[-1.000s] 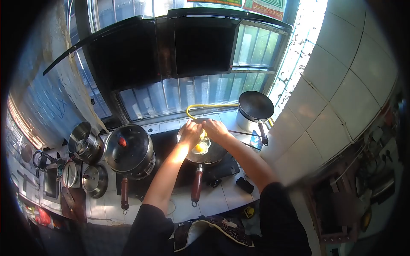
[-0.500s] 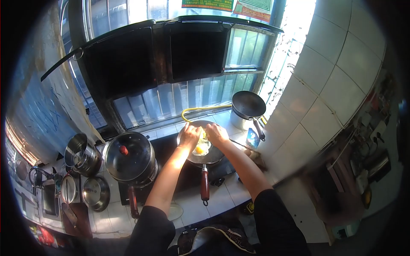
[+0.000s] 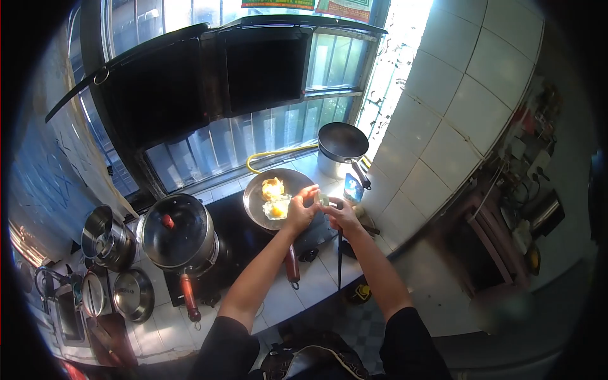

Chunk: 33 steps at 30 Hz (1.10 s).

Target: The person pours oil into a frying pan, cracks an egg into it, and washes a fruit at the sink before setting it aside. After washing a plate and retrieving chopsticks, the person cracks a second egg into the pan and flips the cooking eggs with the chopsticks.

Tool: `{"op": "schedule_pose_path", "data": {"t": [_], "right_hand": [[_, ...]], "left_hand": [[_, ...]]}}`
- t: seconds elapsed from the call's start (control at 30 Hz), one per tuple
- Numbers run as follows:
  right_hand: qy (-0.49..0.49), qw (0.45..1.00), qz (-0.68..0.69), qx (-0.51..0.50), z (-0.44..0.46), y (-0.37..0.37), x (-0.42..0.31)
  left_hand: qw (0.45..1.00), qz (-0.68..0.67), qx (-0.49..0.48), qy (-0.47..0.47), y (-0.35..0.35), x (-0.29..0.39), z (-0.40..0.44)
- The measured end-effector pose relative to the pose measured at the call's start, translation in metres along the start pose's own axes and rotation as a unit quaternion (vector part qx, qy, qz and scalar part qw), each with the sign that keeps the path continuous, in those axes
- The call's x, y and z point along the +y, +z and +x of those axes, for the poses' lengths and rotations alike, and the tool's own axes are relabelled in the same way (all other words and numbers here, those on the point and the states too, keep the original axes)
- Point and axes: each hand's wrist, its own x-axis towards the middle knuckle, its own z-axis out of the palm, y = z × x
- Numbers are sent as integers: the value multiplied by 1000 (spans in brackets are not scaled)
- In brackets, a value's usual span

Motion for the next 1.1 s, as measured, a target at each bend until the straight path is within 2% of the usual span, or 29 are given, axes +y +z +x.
{"op": "schedule_pose_path", "data": {"t": [0.07, 0.13, 0.2, 0.27, 0.4, 0.5, 0.57, 0.6, 0.63, 0.73, 0.8, 0.87, 0.93, 1.0, 1.07, 1.1], "right_hand": [[4, 1000, 0, 1, -27, -11, -2], [-10, 1000, 18, 13, -55, -25, 1], [-13, 999, 25, 20, -84, -44, 12], [-31, 999, 20, 23, -114, -67, 32], [17, 999, 22, 24, -197, -96, 56], [28, 999, 23, 5, -248, -114, 80], [104, 994, -23, -28, -277, -116, 89], [105, 994, -24, -32, -288, -114, 96], [92, 994, -37, -38, -298, -109, 104], [68, 993, -80, -59, -322, -113, 151], [83, 956, -273, -68, -339, -114, 183], [173, 958, -197, -115, -358, -110, 227], [221, 934, -224, -169, -377, -93, 250], [233, 909, -274, -213, -391, -74, 280], [244, 881, -315, -256, -392, -39, 301], [255, 847, -373, -282, -394, -21, 313]], "left_hand": [[999, 14, -19, -25, 15, 9, -15], [983, 171, -7, 71, 34, 22, -34], [982, 163, 2, 94, 56, 29, -56], [976, 180, -62, 103, 76, 36, -81], [980, 135, -147, -10, 119, 44, -154], [985, 94, -132, -62, 143, 43, -214], [985, 70, -109, -114, 150, 41, -254], [986, 55, -91, -127, 149, 38, -274], [979, -11, -74, -187, 145, 37, -295], [921, -165, 2, -354, 119, 39, -366], [797, -385, 116, -451, 94, 43, -421], [657, -574, 137, -470, 58, 45, -482], [571, -640, 228, -460, 23, 75, -537], [515, -648, 341, -446, -11, 91, -612], [569, -596, 379, -421, -29, 123, -680], [568, -593, 391, -416, -38, 166, -691]]}}
